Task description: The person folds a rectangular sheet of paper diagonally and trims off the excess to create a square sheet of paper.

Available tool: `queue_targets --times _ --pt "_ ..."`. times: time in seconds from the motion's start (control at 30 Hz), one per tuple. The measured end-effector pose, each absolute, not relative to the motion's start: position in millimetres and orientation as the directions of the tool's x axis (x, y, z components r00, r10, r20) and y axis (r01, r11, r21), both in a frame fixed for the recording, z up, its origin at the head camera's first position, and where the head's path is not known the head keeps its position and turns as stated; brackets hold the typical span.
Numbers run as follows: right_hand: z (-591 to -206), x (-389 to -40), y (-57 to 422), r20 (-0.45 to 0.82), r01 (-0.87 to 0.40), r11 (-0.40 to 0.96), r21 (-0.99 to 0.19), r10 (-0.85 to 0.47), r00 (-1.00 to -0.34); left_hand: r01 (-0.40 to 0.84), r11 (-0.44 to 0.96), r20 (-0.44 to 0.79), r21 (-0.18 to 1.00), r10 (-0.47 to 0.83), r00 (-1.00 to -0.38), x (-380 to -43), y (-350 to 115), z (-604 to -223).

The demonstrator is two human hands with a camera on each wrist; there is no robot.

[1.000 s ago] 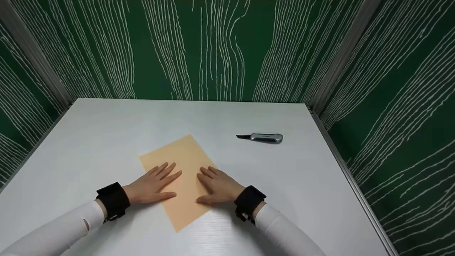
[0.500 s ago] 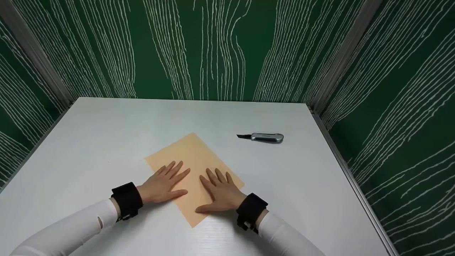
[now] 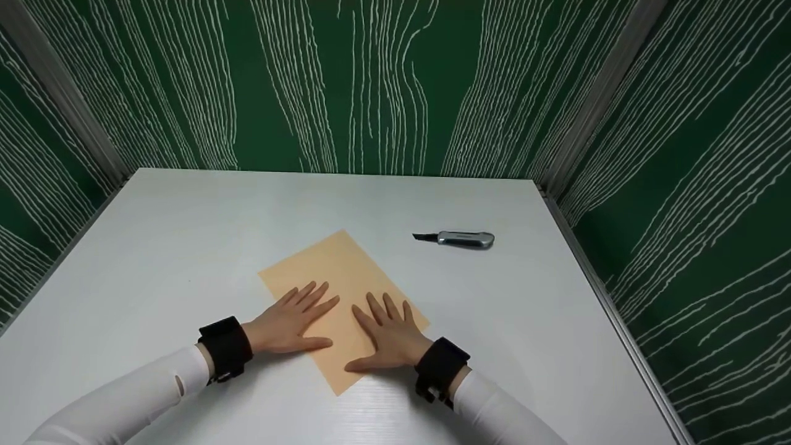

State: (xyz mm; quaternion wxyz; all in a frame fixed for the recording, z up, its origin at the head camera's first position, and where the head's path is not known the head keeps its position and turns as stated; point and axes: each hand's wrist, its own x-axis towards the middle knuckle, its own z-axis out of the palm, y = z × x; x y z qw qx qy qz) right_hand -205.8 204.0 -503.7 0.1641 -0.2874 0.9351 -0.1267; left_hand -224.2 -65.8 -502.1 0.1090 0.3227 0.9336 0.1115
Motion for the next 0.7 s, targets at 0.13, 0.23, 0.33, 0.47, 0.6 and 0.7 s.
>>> queue_targets --times 0.13,0.23,0.33,0.47,0.6,0.7 --pt "-504.4 -205.7 202.9 -0.242 -0.499 0.802 -0.327 -0.582 -0.777 0.586 0.76 -0.144 0.28 0.637 -0.757 -224.0 -65.2 -502.7" --pt "-505.1 -204.8 202.3 -0.243 -0.5 0.805 -0.321 -0.58 -0.778 0.588 0.759 -0.142 0.279 0.638 -0.757 -223.9 -65.5 -502.7" --pt "-505.7 -204.1 202.2 -0.243 -0.498 0.809 -0.314 -0.575 -0.781 0.59 0.757 -0.137 0.281 0.64 -0.756 -223.2 -65.8 -501.9" --pt "-506.1 -204.0 202.5 -0.23 -0.502 0.807 -0.311 -0.576 -0.784 0.595 0.756 -0.142 0.272 0.643 -0.752 -223.2 -65.6 -499.9" --pt "-506.4 -204.4 202.6 -0.226 -0.5 0.805 -0.32 -0.578 -0.784 0.593 0.764 -0.162 0.256 0.638 -0.753 -224.7 -64.8 -499.8" --pt "-506.9 -204.7 202.5 -0.225 -0.499 0.804 -0.323 -0.577 -0.785 0.585 0.771 -0.17 0.252 0.63 -0.758 -225.4 -64.6 -501.9"
